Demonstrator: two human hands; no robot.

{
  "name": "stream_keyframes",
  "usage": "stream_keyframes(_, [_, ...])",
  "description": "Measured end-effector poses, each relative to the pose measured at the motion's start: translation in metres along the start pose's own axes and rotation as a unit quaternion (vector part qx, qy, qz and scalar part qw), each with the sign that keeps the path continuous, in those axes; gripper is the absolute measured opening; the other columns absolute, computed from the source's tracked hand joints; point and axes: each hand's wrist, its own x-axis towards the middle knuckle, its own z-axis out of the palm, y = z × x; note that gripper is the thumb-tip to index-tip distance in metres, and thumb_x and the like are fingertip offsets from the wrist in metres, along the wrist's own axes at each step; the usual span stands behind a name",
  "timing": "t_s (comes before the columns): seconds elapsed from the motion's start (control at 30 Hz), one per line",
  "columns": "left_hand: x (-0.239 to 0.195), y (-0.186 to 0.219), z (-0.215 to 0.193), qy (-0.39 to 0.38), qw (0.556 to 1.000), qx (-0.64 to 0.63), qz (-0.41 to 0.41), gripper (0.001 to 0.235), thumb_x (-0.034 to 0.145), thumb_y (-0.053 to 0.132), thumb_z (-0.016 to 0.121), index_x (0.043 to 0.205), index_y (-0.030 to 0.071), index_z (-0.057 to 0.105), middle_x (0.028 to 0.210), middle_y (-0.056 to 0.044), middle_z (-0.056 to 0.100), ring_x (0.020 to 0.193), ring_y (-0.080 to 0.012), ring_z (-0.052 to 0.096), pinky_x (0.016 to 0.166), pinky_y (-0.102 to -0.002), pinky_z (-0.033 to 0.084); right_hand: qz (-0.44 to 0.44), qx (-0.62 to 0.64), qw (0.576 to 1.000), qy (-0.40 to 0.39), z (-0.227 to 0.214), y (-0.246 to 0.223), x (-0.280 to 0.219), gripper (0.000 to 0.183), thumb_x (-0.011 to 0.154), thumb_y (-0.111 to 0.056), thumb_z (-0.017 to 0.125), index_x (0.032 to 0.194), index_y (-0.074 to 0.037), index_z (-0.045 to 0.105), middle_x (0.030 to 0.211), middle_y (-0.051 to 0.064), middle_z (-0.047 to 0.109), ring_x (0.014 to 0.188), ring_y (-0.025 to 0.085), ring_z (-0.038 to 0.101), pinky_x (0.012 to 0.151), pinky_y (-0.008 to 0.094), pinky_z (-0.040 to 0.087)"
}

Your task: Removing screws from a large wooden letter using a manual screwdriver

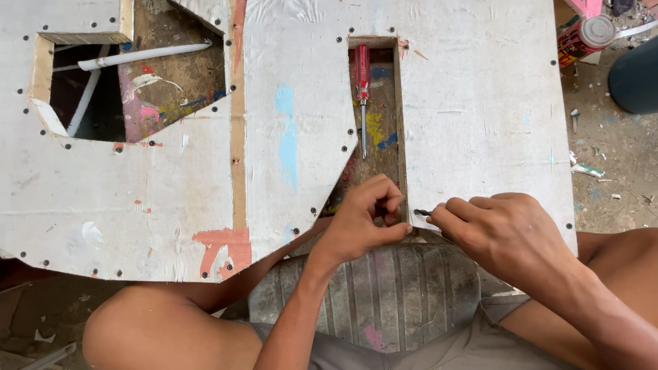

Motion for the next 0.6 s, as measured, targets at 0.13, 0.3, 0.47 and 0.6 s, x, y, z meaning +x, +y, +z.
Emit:
stream_keyframes(0.13, [0.001, -0.001, -0.004, -0.029, 0.998, 0.046, 0.009, 0.036, 0.089, 0.004, 0.071, 0.081, 0.017, 0.039, 0.086, 0.001, 0.040, 0.074, -0.0135, 0.041, 0.065, -0.029, 0.037, 0.007, 0.006, 0.999, -0.040, 0.004, 0.002, 0.004, 0.028, 0.075, 0.000, 0.067, 0.085, -0.021, 0.051, 0.067, -0.002, 0.055, 0.046, 0.024, 0.058, 0.037, 0.043, 0.040])
stream_keyframes(0.3, [0.001, 0.003, -0.003, -0.021, 0.999, 0.050, 0.005, 0.034, 0.087, 0.005, 0.072, 0.079, 0.017, 0.041, 0.084, 0.002, 0.043, 0.074, -0.0128, 0.042, 0.067, -0.029, 0.036, 0.076, 0.052, 0.994, -0.053, 0.004, 0.006, 0.014, 0.032, 0.103, -0.037, 0.057, 0.078, -0.019, 0.051, 0.063, -0.001, 0.061, 0.047, 0.039, 0.061, 0.041, 0.050, 0.040])
stream_keyframes(0.47, [0.001, -0.002, -0.002, -0.017, 0.998, 0.064, 0.007, 0.036, 0.086, 0.005, 0.074, 0.078, 0.017, 0.041, 0.083, 0.002, 0.042, 0.073, -0.0126, 0.040, 0.066, -0.029, 0.034, 0.172, 0.094, 0.970, -0.141, 0.003, -0.004, 0.015, 0.041, 0.105, -0.050, 0.050, 0.079, -0.018, 0.051, 0.058, 0.004, 0.065, 0.059, 0.043, 0.061, 0.055, 0.051, 0.043])
stream_keyframes(0.6, [-0.001, -0.003, -0.001, -0.015, 0.997, 0.071, 0.011, 0.035, 0.086, 0.005, 0.074, 0.078, 0.017, 0.041, 0.083, 0.003, 0.041, 0.074, -0.0132, 0.035, 0.067, -0.030, 0.031, 0.257, 0.148, 0.936, -0.192, -0.011, -0.013, 0.023, 0.044, 0.104, -0.052, 0.050, 0.079, -0.017, 0.054, 0.064, 0.015, 0.064, 0.069, 0.046, 0.059, 0.062, 0.052, 0.044])
